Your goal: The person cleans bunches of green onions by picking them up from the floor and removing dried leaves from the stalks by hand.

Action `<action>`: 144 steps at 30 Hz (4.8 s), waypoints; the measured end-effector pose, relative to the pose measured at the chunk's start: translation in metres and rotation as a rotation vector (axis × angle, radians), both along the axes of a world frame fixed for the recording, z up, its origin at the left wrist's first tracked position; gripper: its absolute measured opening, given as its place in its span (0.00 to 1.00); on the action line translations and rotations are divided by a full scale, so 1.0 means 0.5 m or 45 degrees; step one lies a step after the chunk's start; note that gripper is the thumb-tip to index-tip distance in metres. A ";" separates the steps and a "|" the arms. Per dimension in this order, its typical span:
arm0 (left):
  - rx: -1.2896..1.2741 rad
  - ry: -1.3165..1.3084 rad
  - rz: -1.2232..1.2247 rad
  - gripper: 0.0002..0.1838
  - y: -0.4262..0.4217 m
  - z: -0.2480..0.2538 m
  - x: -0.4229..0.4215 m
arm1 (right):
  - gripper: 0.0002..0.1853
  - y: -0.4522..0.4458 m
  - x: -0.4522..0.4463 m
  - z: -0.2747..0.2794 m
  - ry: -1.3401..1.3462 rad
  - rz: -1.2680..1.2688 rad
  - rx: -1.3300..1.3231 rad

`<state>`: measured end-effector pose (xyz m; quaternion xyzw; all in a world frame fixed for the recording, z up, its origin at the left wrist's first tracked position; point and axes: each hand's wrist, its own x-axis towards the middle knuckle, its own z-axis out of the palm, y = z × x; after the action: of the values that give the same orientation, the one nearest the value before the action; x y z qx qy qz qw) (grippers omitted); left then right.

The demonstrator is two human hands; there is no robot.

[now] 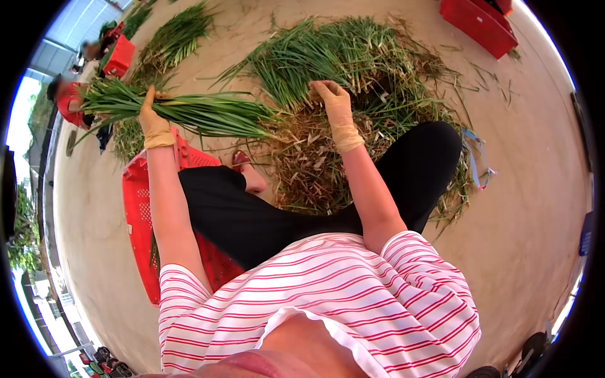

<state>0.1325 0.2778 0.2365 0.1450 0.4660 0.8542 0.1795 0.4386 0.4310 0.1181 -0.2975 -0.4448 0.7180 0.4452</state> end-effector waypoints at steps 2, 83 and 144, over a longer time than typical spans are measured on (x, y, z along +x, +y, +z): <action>0.055 -0.076 0.010 0.09 -0.025 -0.036 -0.054 | 0.10 -0.023 0.005 -0.033 -0.095 0.011 0.033; 0.525 0.031 -0.197 0.09 -0.072 -0.002 -0.026 | 0.15 0.002 0.004 -0.093 -0.086 -0.218 -0.460; 0.931 0.092 -0.779 0.07 -0.128 -0.013 -0.068 | 0.15 -0.020 -0.056 -0.152 0.236 0.045 -0.936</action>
<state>0.0984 0.2141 0.2303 0.3586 0.0767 0.8646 0.3436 0.4107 0.4210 0.0422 -0.3634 -0.1204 0.8611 0.3344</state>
